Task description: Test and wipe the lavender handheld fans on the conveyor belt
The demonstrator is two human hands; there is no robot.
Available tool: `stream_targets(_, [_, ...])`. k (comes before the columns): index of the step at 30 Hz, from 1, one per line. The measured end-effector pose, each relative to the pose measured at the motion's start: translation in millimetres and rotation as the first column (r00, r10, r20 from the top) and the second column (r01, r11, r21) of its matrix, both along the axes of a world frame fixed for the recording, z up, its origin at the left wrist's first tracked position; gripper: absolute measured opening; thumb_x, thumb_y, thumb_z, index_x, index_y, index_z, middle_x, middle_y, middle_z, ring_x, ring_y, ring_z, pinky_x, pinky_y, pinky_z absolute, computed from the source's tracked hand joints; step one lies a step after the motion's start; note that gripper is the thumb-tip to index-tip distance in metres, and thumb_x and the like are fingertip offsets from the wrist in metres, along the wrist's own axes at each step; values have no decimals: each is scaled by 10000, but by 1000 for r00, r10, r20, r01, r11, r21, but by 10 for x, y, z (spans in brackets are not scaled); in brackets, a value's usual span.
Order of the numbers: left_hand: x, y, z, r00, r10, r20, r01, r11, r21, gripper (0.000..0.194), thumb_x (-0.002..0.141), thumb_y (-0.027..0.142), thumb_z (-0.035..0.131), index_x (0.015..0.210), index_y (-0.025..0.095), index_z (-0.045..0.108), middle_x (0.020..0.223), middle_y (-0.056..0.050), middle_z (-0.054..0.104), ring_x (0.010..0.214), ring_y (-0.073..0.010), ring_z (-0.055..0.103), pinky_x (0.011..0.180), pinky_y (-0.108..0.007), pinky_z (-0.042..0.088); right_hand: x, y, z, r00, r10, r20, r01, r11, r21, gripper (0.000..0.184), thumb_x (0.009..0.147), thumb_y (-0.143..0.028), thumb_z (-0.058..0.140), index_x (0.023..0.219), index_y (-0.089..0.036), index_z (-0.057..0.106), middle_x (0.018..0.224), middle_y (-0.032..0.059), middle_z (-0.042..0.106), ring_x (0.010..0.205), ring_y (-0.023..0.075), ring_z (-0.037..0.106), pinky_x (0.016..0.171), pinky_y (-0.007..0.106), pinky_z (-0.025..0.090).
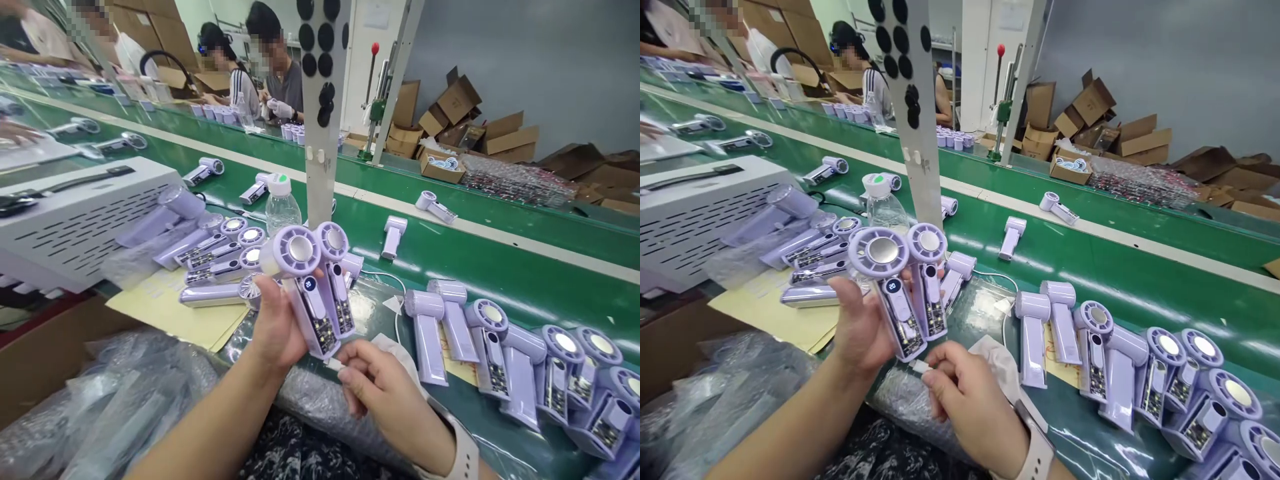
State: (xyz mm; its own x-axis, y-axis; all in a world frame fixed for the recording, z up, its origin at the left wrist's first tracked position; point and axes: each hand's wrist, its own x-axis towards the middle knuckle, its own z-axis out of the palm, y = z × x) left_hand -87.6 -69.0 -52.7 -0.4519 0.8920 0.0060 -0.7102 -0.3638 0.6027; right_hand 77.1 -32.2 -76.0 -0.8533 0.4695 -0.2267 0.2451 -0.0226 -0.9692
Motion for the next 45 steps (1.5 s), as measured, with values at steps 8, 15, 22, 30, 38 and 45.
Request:
stream_targets(8, [334,243,119,997,-48,56,45,998,54,686,526,832,764,648,165,659,1153,-120,741,968,-255,720,801,-345,625,177,-67,-40,924,-286,-254,215,938,-273,426,921,-601,665,878,-182,597,506,-84,471,457,84,424,474,200,330])
stream_targets(15, [419,278,112,999,45,0,-45,999,31,698,538,857,730,637,168,672,1128,-108,750,960,-257,722,794,-336,617,195,-141,-107,869,-387,-309,294,905,-306,411,952,-600,626,909,-195,568,503,-110,399,479,99,481,524,213,408])
stream_targets(22, [513,300,40,989,72,-132,-63,995,74,714,552,892,679,632,183,708,968,-105,782,1087,-314,703,940,-392,582,234,-190,-171,911,-353,-214,291,917,-274,490,985,-657,503,819,-198,545,465,-115,333,406,101,424,446,218,320])
stream_targets(30, [456,260,49,993,-47,106,41,998,54,662,570,826,743,637,171,670,1044,-98,761,1010,-298,719,862,-396,611,286,-70,11,941,-149,-304,245,920,306,338,1058,-439,437,879,-210,609,898,49,621,881,189,607,792,287,471])
stream_targets(38, [401,156,97,987,-107,118,97,991,94,668,558,809,764,630,156,646,1103,-126,735,928,-241,720,796,-341,621,230,-216,-50,903,-383,-196,389,921,-5,448,1033,-550,486,732,-220,523,540,-42,497,529,135,496,554,258,392])
stream_targets(45, [515,102,51,998,-14,-53,18,998,67,713,580,882,664,632,172,704,1056,-83,762,937,-225,706,821,-274,585,202,-241,-93,872,-468,-145,428,872,-240,517,992,-668,478,706,-238,455,454,-92,375,411,112,419,454,241,353])
